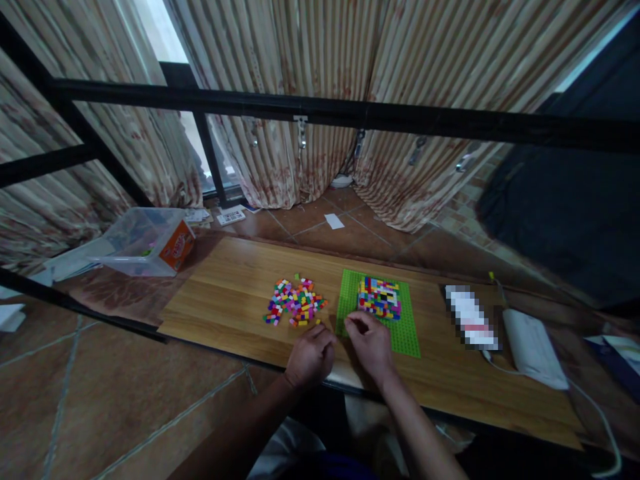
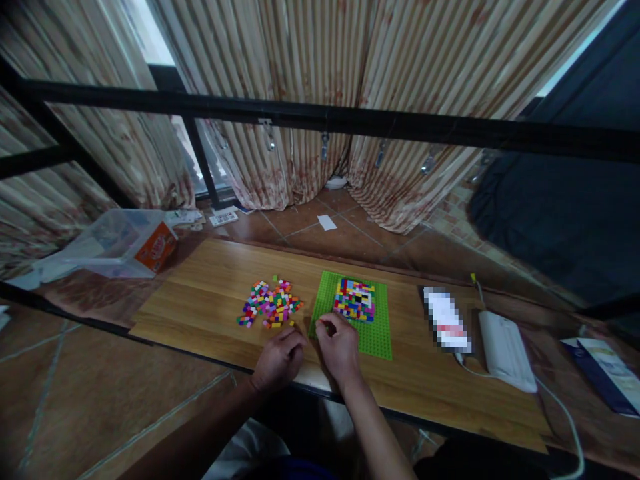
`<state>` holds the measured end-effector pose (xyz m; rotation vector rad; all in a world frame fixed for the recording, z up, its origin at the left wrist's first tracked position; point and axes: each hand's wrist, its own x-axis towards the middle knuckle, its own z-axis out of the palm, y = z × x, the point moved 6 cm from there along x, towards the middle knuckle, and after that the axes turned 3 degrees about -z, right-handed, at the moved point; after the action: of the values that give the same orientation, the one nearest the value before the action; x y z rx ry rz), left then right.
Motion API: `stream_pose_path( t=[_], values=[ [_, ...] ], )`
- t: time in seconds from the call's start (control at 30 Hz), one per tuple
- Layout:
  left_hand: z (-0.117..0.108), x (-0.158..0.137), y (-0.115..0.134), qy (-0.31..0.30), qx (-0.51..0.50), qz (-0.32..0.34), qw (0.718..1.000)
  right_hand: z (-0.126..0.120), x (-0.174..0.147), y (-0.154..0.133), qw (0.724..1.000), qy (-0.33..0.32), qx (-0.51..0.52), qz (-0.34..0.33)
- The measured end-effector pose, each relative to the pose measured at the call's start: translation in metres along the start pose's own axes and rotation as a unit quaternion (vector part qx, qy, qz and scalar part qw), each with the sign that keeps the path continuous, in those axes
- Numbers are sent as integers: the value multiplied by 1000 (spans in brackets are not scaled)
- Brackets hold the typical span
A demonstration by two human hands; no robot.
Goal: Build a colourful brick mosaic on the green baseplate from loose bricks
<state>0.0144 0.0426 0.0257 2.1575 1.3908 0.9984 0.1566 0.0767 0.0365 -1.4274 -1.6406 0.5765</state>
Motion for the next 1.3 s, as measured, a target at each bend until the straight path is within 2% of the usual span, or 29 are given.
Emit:
stream_pose_path(
  t=[0.1,0.2,0.37,0.47,0.6,0.87,1.3],
  values=[
    [1,0,-2,0,10,-6,1000,-22,-13,20,996,54,41,52],
    [2,1,-2,1,17,-7,1000,-37,-19,38,991,90,70,76],
    [2,2,-2,0,13,-10,1000,-48,-12,52,985,108,99,93],
    [1,2,-2,-3,11,-16,1000,-53,0,48,989,105,71,78],
    [1,2,-1,-5,21,-18,1000,-59,15,37,993,118,-4,16],
    [2,2,-2,-7,21,-8,1000,-57,18,37,975,163,-147,-21],
    [4,2,-2,-21,19,-14,1000,-53,8,45,968,222,-113,-17]
  ],
)
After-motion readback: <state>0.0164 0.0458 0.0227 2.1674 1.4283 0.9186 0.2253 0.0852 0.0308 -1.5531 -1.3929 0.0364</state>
